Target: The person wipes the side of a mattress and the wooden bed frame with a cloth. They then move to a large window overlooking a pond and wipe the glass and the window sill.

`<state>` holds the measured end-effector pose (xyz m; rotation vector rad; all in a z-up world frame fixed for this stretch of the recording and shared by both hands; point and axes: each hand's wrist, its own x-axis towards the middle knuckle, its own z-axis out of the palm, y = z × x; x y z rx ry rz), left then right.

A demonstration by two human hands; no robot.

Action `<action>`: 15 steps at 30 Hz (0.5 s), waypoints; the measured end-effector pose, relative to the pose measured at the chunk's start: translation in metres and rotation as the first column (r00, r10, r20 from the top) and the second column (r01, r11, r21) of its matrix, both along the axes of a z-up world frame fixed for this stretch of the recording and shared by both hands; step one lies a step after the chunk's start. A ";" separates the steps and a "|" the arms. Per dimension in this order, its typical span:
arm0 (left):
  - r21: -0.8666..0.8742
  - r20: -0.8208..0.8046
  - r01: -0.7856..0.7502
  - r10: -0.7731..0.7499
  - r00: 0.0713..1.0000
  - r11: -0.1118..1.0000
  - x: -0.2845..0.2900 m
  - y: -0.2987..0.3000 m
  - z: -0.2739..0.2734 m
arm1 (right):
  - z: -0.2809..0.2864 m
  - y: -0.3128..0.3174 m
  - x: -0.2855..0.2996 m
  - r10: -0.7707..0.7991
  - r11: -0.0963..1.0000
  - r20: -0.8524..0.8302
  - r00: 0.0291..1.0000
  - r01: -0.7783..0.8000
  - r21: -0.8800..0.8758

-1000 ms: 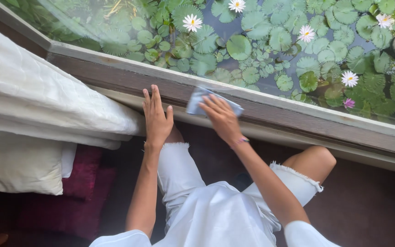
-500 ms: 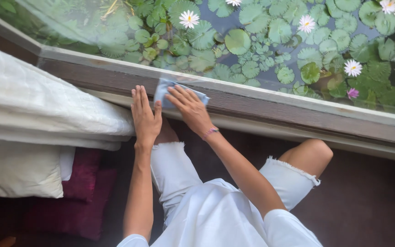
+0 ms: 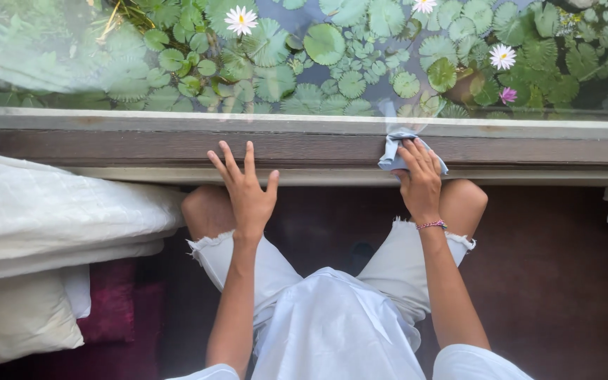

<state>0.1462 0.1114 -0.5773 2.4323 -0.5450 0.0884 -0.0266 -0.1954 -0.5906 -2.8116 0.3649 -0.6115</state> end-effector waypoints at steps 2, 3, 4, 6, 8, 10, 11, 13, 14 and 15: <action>-0.061 -0.022 0.007 -0.009 1.000 0.998 -0.001 -0.005 -0.007 | -0.003 0.002 -0.002 -0.089 0.995 0.021 0.996 0.090 -0.046; -0.062 -0.023 0.011 -0.013 1.000 0.998 -0.001 -0.003 -0.007 | -0.004 0.008 -0.001 -0.093 0.994 0.020 0.995 0.094 -0.047; -0.061 -0.017 0.022 -0.023 1.000 0.998 -0.001 -0.002 -0.006 | -0.005 0.013 0.002 -0.145 0.987 0.019 0.989 0.146 -0.072; -0.062 -0.007 0.034 -0.035 0.999 0.997 0.001 0.000 -0.006 | -0.009 0.024 0.009 -0.198 0.975 0.023 0.980 0.199 -0.099; -0.043 0.001 0.063 -0.063 0.998 0.997 0.002 0.004 -0.009 | -0.018 0.040 0.015 -0.206 0.978 0.005 0.979 0.206 -0.042; -0.028 -0.010 0.069 -0.069 0.998 0.997 0.003 0.005 -0.009 | 0.003 0.068 0.030 -0.165 0.985 -0.046 0.985 0.162 -0.054; -0.015 -0.020 0.072 -0.072 0.997 0.997 0.004 0.005 -0.009 | 0.014 0.082 0.038 -0.121 0.991 -0.095 0.988 0.116 -0.065; -0.010 -0.028 0.076 -0.076 0.997 0.997 0.004 0.006 -0.007 | 0.010 0.101 0.058 -0.077 0.995 -0.125 0.989 0.067 -0.079; -0.011 -0.039 0.079 -0.079 0.996 0.997 0.004 0.006 -0.005 | 0.008 0.110 0.068 -0.031 0.995 -0.157 0.987 0.016 -0.096; -0.008 -0.038 0.083 -0.083 0.996 0.997 0.004 0.008 -0.005 | 0.004 0.120 0.077 -0.035 0.995 -0.157 0.987 0.020 -0.094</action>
